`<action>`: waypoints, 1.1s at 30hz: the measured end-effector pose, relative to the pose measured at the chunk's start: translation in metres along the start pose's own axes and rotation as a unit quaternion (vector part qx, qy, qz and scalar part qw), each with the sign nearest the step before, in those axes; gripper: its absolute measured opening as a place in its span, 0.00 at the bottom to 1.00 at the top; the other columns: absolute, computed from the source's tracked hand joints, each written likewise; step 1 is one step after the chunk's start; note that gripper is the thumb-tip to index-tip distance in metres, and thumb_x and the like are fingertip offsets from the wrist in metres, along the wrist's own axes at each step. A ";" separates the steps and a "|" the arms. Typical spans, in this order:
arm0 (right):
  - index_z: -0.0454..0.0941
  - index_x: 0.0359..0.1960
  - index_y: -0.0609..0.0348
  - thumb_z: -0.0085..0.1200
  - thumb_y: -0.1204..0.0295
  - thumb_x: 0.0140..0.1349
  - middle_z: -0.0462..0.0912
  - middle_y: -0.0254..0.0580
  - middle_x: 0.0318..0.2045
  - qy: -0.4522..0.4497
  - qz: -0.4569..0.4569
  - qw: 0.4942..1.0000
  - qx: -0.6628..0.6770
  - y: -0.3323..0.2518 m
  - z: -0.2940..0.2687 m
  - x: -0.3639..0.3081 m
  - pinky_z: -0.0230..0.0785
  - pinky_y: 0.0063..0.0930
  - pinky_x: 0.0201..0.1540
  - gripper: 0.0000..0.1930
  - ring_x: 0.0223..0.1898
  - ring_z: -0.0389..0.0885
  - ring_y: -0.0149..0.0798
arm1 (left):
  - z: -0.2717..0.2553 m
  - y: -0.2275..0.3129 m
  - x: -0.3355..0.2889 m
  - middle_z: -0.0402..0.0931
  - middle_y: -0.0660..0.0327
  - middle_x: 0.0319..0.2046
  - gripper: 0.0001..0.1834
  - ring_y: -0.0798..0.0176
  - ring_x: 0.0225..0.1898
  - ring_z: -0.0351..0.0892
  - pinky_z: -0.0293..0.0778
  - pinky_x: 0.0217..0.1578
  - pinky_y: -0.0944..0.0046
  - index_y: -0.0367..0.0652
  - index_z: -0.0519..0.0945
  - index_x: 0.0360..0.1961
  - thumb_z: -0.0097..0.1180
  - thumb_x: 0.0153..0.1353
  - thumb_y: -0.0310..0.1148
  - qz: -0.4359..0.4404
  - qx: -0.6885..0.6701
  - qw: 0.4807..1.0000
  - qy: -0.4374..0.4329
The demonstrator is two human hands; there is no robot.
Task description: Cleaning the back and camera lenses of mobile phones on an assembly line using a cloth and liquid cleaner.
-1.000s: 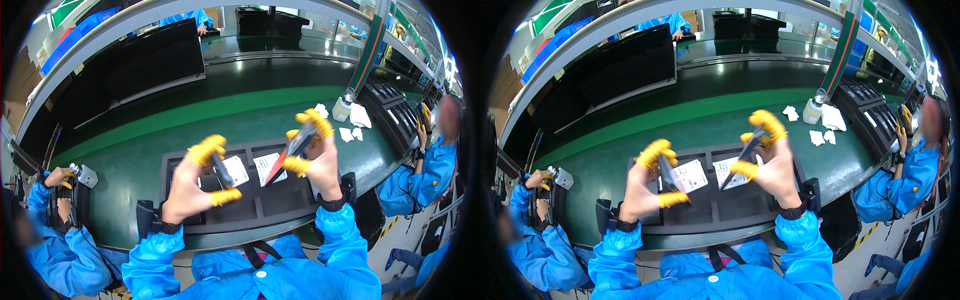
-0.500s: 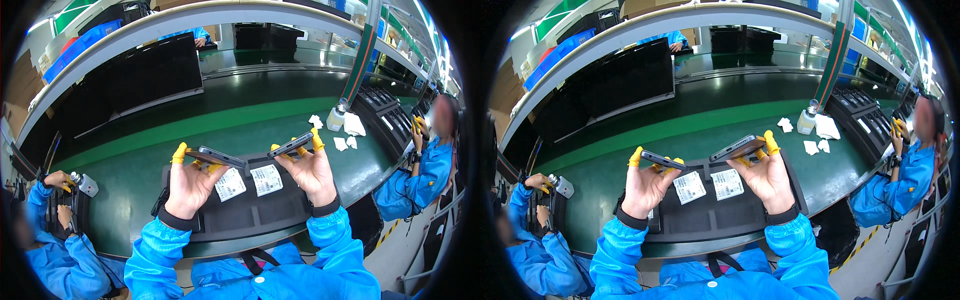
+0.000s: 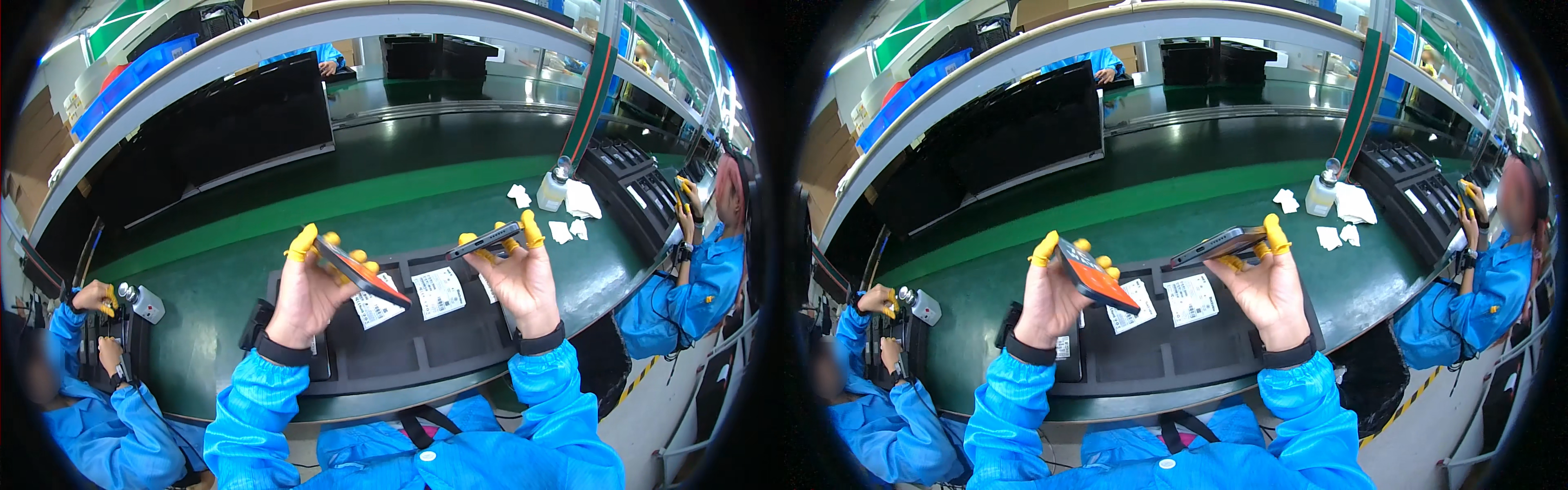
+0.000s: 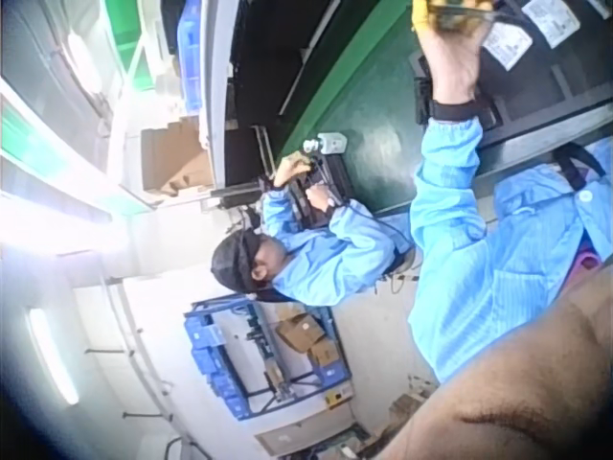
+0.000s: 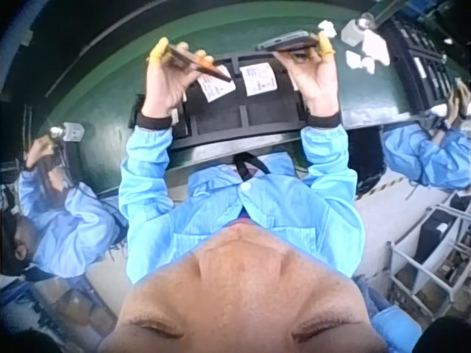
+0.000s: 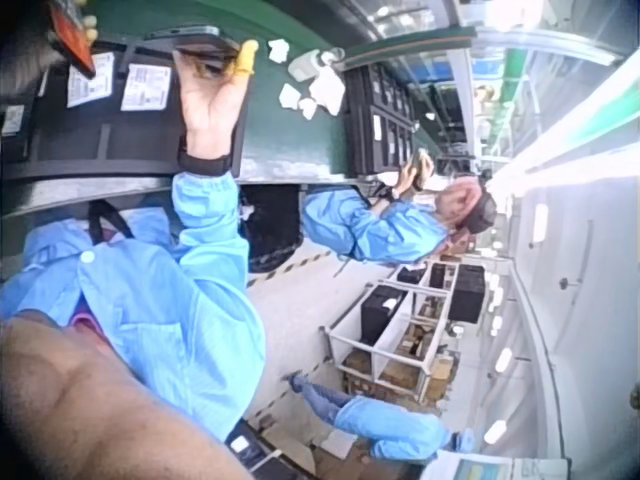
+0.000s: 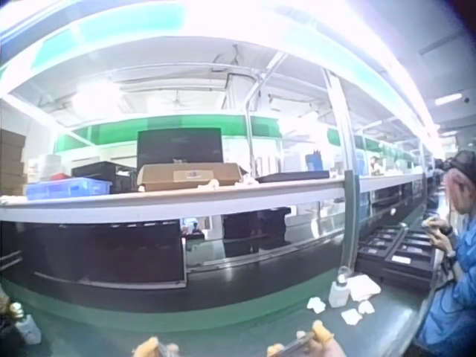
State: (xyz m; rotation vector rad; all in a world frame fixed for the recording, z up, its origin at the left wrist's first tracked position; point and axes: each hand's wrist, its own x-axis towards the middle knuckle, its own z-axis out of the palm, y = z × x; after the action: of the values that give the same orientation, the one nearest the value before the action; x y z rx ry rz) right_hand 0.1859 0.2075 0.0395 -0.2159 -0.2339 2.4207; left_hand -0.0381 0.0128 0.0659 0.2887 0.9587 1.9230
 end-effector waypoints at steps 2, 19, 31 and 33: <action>0.64 0.56 0.56 0.63 0.57 0.64 0.62 0.59 0.60 0.008 -0.026 0.999 -0.022 -0.004 0.002 -0.003 0.67 0.64 0.64 0.27 0.62 0.68 0.59 | 0.004 0.011 0.000 0.79 0.45 0.45 0.28 0.40 0.45 0.84 0.82 0.48 0.37 0.44 0.71 0.60 0.55 0.68 0.52 0.079 0.198 0.977 0.019; 0.76 0.53 0.53 0.63 0.60 0.66 0.71 0.55 0.53 0.005 -0.140 0.989 -0.054 -0.017 -0.010 -0.014 0.76 0.55 0.60 0.19 0.56 0.77 0.55 | 0.035 -0.038 0.002 0.85 0.46 0.33 0.42 0.46 0.35 0.87 0.83 0.38 0.54 0.30 0.84 0.39 0.64 0.51 0.67 0.046 0.902 0.425 0.051; 0.57 0.71 0.53 0.74 0.73 0.50 0.66 0.48 0.62 -0.133 -0.240 0.781 -0.561 0.003 0.019 -0.015 0.71 0.38 0.61 0.48 0.62 0.71 0.47 | 0.080 0.012 0.024 0.76 0.40 0.53 0.42 0.41 0.60 0.73 0.70 0.59 0.51 0.31 0.73 0.60 0.71 0.54 0.53 0.188 0.732 0.643 -0.122; 0.56 0.72 0.57 0.75 0.72 0.47 0.65 0.53 0.64 -0.220 -0.307 0.622 -0.686 0.012 0.012 -0.008 0.66 0.39 0.65 0.50 0.65 0.66 0.53 | 0.078 0.006 0.026 0.72 0.42 0.58 0.47 0.43 0.64 0.69 0.67 0.63 0.52 0.33 0.69 0.64 0.73 0.51 0.53 0.207 0.667 0.684 -0.210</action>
State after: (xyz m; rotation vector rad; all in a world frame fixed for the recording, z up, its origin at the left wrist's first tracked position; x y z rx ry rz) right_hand 0.1814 0.1917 0.0496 -0.1357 -1.9935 1.0775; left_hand -0.0124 0.0720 0.1174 1.8213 1.9078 0.9926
